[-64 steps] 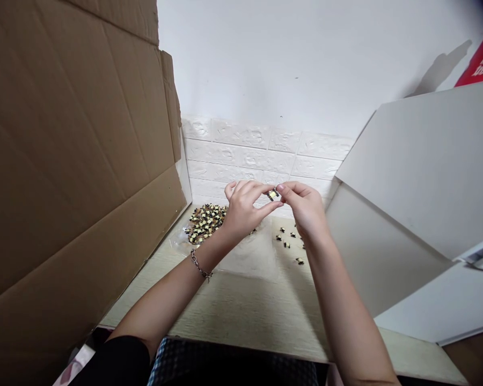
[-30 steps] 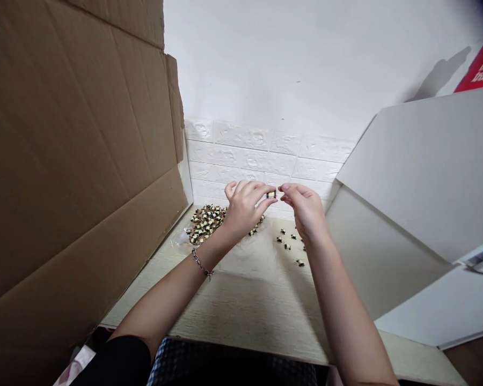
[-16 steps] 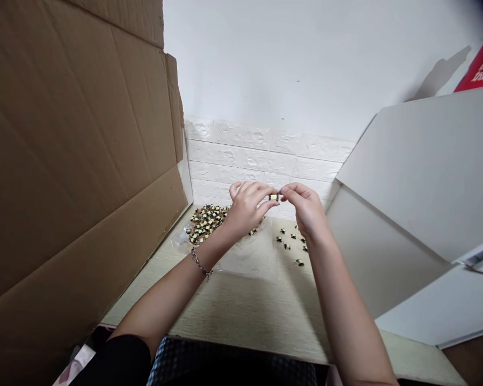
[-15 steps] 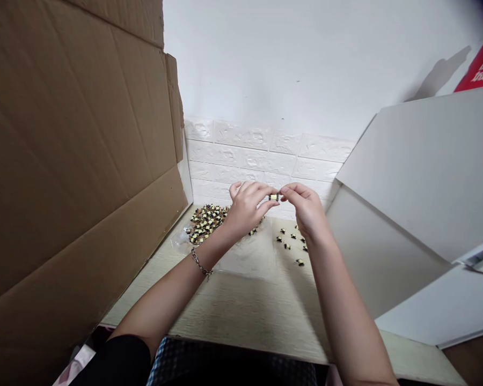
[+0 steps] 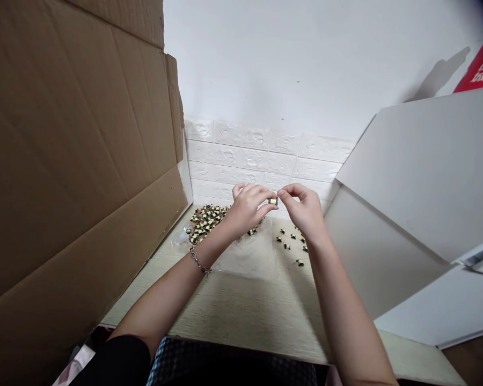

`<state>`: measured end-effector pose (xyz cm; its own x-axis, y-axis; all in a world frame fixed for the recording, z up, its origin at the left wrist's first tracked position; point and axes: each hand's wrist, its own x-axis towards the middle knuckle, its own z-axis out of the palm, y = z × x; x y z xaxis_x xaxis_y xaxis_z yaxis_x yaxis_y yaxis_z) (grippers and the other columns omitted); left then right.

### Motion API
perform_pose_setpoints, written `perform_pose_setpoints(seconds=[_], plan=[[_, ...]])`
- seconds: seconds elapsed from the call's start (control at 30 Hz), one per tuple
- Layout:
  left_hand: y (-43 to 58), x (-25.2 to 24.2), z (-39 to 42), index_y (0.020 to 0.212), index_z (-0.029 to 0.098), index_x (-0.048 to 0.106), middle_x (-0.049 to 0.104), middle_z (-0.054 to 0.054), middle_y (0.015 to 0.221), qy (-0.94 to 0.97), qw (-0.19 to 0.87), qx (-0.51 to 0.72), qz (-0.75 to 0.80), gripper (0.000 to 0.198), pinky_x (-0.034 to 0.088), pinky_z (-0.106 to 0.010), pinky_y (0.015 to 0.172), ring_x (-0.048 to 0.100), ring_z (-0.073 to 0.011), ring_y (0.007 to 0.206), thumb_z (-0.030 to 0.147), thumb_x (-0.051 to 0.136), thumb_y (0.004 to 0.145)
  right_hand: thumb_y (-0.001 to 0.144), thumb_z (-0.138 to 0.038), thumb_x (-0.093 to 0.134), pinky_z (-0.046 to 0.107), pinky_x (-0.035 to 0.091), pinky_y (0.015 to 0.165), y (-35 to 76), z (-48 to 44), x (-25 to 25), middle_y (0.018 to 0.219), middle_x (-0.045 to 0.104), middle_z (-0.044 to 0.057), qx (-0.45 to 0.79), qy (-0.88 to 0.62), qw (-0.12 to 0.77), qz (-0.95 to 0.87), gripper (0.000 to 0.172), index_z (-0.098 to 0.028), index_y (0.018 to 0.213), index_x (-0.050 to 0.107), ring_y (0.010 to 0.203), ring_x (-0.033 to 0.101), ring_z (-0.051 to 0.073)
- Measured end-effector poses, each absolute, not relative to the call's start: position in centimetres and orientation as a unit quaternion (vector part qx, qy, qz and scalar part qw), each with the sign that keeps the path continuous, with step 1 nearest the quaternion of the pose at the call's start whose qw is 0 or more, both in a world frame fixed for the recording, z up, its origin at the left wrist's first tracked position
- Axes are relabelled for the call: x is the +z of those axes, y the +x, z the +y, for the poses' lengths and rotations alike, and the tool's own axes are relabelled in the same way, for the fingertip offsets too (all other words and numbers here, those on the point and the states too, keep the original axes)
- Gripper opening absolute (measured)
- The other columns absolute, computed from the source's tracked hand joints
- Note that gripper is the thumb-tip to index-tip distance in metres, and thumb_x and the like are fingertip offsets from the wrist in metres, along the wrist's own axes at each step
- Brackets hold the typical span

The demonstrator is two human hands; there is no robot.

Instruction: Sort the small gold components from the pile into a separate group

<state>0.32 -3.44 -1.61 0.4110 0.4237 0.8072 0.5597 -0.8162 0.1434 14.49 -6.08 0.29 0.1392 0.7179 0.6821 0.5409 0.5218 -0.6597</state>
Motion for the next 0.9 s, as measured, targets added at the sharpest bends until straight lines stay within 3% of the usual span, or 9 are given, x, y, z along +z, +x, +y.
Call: perform_pose_setpoints(seconds=[0.23,0.4,0.57,0.73,0.9], plan=[[0.0,-1.4,-3.1,0.090,0.024,0.058,0.061,0.001,0.091,-0.856,0.071,-0.394,-0.327,0.019,0.022,-0.037,0.088,0.050,-0.0156,0.093,0.036,0.050,0.078,0.073,-0.026,0.048,0.038,0.028,0.083,13.5,-6.4,-0.1,0.069,0.058,0.000,-0.086,-0.523,0.517,-0.672,0.014,-0.020,0.061,0.054,0.071,0.051,0.015],[-0.2,-1.0,-3.2,0.090,0.024,0.058,0.061,0.001,0.089,-0.847,0.077,-0.393,-0.349,0.017,0.022,-0.039,0.087,0.050,-0.0160,0.092,0.033,0.049,0.079,0.075,-0.026,0.047,0.043,0.021,0.089,12.7,-6.5,-0.4,0.071,0.058,-0.001,-0.119,-0.522,0.510,-0.673,0.014,-0.020,0.064,0.054,0.073,0.051,0.015],[-0.3,-0.8,-3.6,0.093,0.027,0.058,0.062,0.002,0.094,-0.814,0.065,-0.464,-0.342,0.019,0.018,-0.037,0.090,0.050,-0.0143,0.095,0.037,0.048,0.080,0.071,-0.031,0.052,0.031,0.037,0.073,12.9,-6.7,0.1,0.066,0.058,0.000,0.021,-0.465,0.604,-0.647,0.015,-0.020,0.063,0.058,0.068,0.051,0.014],[-0.1,-0.7,-3.8,0.093,0.029,0.059,0.062,0.004,0.095,-0.808,0.037,-0.494,-0.320,0.019,0.021,-0.033,0.088,0.051,-0.0129,0.095,0.039,0.050,0.078,0.066,-0.029,0.058,0.027,0.039,0.067,13.7,-6.5,0.5,0.062,0.057,-0.002,0.230,-0.418,0.631,-0.612,0.011,-0.019,0.064,0.060,0.063,0.050,0.011],[0.0,-0.7,-4.0,0.091,0.030,0.059,0.063,0.004,0.094,-0.807,0.031,-0.498,-0.316,0.019,0.022,-0.032,0.088,0.051,-0.0129,0.093,0.039,0.051,0.077,0.064,-0.024,0.056,0.026,0.038,0.066,14.1,-6.1,0.4,0.060,0.054,-0.004,0.277,-0.375,0.635,-0.616,0.006,-0.019,0.062,0.058,0.061,0.049,0.009]])
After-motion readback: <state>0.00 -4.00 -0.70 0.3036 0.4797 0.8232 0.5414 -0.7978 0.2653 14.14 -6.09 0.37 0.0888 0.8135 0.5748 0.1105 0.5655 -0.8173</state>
